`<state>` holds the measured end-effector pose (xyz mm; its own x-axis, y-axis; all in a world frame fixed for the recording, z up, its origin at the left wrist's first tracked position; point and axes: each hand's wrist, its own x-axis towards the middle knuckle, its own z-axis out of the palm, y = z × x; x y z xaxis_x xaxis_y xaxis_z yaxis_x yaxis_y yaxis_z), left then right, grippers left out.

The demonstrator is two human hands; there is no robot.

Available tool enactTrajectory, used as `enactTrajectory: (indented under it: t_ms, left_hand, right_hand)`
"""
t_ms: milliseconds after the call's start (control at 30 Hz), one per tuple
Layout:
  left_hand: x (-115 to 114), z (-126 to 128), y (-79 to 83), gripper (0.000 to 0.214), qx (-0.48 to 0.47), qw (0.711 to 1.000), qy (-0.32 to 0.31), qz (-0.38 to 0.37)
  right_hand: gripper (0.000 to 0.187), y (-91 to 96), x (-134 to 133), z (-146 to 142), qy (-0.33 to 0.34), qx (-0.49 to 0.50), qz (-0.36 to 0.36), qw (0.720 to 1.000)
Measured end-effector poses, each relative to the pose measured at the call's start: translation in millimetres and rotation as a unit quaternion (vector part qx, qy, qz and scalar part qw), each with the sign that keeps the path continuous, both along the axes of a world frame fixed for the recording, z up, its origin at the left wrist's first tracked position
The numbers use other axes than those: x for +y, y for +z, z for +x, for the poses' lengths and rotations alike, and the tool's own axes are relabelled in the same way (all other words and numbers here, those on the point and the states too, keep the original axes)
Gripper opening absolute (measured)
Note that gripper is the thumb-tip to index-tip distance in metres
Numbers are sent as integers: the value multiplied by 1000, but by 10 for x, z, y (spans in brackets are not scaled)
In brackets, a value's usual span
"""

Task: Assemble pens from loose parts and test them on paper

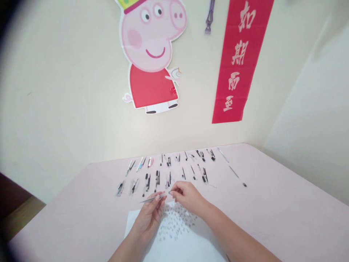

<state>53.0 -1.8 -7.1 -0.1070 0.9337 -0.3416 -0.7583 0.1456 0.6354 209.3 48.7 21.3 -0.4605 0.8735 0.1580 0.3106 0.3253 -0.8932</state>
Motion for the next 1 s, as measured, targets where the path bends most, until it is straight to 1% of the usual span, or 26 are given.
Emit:
enactTrajectory:
  t_ms: [233, 400, 500, 567, 667, 733, 833, 1000]
  left_hand:
    - [-9, 5, 8, 13, -5, 1000, -14, 20]
    - [-23, 6, 11, 11, -5, 1000, -17, 14]
    - [-20, 7, 14, 13, 0, 1000, -14, 10]
    - [-13, 7, 12, 14, 3, 1000, -9, 5]
    - [-5, 8, 6, 15, 8, 1000, -8, 4]
    - [-4, 9, 3, 15, 9, 1000, -12, 13]
    - [-7, 13, 3, 15, 11, 1000, -13, 20]
    - [-12, 14, 6, 13, 14, 999, -19, 22]
  right_hand:
    - [26, 19, -23, 3, 2, -44, 6, 999]
    - [35, -37, 10, 6, 16, -36, -2, 999]
    - [40, -18, 21, 33, 25, -37, -9, 999]
    - [35, 33, 12, 56, 29, -50, 8, 998]
    - [13, 118, -15, 75, 27, -74, 47, 996]
    - [7, 147, -28, 71, 22, -83, 61, 994]
    - [10, 137, -29, 54, 19, -91, 61, 994]
    - [29, 61, -2, 43, 41, -87, 47, 994]
